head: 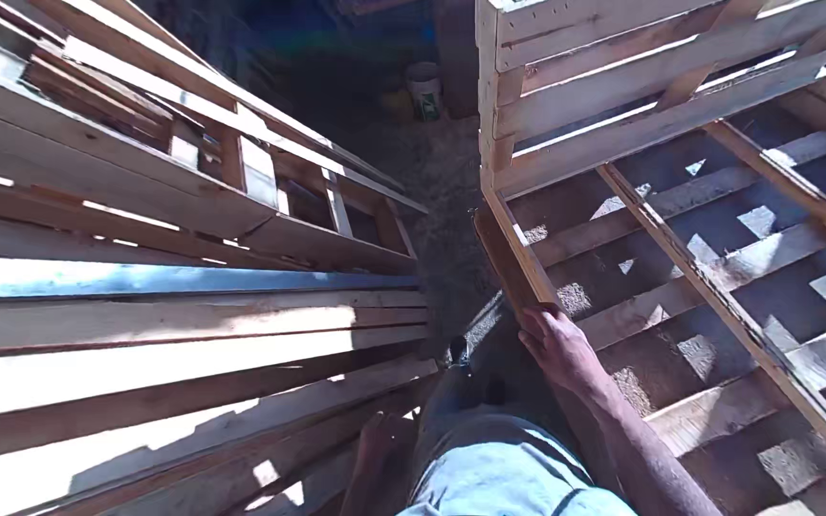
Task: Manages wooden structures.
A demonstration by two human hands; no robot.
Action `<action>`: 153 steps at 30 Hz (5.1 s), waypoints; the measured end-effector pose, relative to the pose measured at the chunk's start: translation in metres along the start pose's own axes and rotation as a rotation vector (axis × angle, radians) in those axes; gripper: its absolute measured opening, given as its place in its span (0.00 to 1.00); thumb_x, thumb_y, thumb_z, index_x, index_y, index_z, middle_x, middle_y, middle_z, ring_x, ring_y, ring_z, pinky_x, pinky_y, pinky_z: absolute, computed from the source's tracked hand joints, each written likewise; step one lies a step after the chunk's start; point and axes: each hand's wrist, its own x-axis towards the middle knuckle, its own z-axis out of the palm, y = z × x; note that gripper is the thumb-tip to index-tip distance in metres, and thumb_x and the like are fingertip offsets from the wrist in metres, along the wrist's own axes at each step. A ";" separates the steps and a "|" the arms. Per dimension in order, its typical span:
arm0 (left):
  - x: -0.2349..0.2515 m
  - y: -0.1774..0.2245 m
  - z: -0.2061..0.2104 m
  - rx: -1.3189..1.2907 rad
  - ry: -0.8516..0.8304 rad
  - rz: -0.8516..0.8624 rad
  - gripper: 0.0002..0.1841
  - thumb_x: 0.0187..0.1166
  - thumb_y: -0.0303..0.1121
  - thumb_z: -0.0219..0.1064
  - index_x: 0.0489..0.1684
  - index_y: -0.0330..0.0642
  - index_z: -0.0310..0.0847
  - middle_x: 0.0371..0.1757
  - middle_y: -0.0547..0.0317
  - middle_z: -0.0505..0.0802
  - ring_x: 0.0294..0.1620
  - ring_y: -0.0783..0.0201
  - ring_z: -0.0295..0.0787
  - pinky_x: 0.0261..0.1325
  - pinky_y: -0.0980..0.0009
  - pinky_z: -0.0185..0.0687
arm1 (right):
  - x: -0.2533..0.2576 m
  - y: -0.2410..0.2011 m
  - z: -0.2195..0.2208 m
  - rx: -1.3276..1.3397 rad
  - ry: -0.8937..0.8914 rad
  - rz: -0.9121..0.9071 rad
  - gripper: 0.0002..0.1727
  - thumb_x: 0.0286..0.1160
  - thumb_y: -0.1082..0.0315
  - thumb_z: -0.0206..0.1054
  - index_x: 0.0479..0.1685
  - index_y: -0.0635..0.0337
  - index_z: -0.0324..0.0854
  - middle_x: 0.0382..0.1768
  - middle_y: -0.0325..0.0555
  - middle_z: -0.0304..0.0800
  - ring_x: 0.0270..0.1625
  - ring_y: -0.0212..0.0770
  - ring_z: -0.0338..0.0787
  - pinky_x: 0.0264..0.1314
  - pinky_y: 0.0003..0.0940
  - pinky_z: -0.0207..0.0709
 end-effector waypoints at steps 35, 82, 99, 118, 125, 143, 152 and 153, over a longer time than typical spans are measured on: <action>0.040 0.837 -0.050 -0.309 0.014 2.340 0.33 0.91 0.55 0.42 0.56 0.36 0.88 0.65 0.47 0.90 0.83 0.48 0.71 0.89 0.49 0.56 | 0.170 0.062 0.074 -0.287 0.324 0.852 0.33 0.73 0.34 0.66 0.53 0.58 0.87 0.48 0.58 0.93 0.51 0.63 0.93 0.47 0.62 0.85; 0.039 0.840 -0.051 -0.460 -0.177 2.259 0.25 0.94 0.40 0.44 0.48 0.33 0.89 0.59 0.42 0.93 0.77 0.47 0.80 0.84 0.49 0.67 | 0.166 0.069 0.080 -0.287 0.273 0.823 0.32 0.75 0.36 0.65 0.53 0.58 0.85 0.49 0.58 0.92 0.55 0.63 0.92 0.47 0.62 0.83; 0.042 0.838 -0.051 -0.467 -0.218 2.226 0.23 0.93 0.35 0.43 0.49 0.32 0.89 0.59 0.42 0.93 0.75 0.50 0.81 0.83 0.51 0.68 | 0.165 0.069 0.081 -0.285 0.299 0.803 0.31 0.75 0.37 0.65 0.51 0.59 0.84 0.48 0.59 0.91 0.54 0.64 0.91 0.46 0.63 0.83; 0.042 0.840 -0.049 -0.507 -0.257 2.237 0.22 0.93 0.34 0.46 0.46 0.32 0.90 0.56 0.43 0.93 0.69 0.53 0.84 0.75 0.54 0.75 | 0.167 0.069 0.079 -0.279 0.270 0.829 0.29 0.76 0.38 0.65 0.56 0.57 0.84 0.49 0.58 0.92 0.55 0.63 0.92 0.46 0.62 0.83; 0.043 0.841 -0.050 -0.485 -0.232 2.243 0.23 0.93 0.35 0.46 0.47 0.32 0.90 0.57 0.42 0.93 0.71 0.52 0.84 0.78 0.52 0.73 | 0.167 0.066 0.077 -0.264 0.271 0.833 0.31 0.76 0.38 0.65 0.56 0.59 0.84 0.51 0.59 0.92 0.56 0.65 0.91 0.47 0.64 0.83; 0.045 0.841 -0.048 -0.505 -0.241 2.245 0.23 0.94 0.36 0.45 0.48 0.32 0.89 0.59 0.40 0.92 0.72 0.50 0.83 0.79 0.50 0.72 | 0.166 0.069 0.081 -0.297 0.287 0.825 0.30 0.75 0.38 0.66 0.54 0.58 0.85 0.48 0.57 0.92 0.54 0.63 0.92 0.45 0.61 0.83; 0.044 0.840 -0.048 -0.502 -0.241 2.237 0.23 0.93 0.35 0.45 0.47 0.33 0.89 0.58 0.41 0.92 0.70 0.51 0.84 0.77 0.52 0.75 | 0.166 0.068 0.080 -0.306 0.286 0.820 0.30 0.75 0.38 0.66 0.52 0.59 0.85 0.48 0.58 0.92 0.53 0.63 0.92 0.45 0.61 0.83; 0.044 0.840 -0.048 -0.511 -0.242 2.235 0.22 0.93 0.34 0.46 0.47 0.33 0.90 0.57 0.42 0.93 0.70 0.52 0.84 0.77 0.52 0.74 | 0.167 0.067 0.079 -0.298 0.280 0.820 0.30 0.75 0.39 0.66 0.52 0.59 0.85 0.48 0.58 0.92 0.54 0.63 0.92 0.45 0.62 0.83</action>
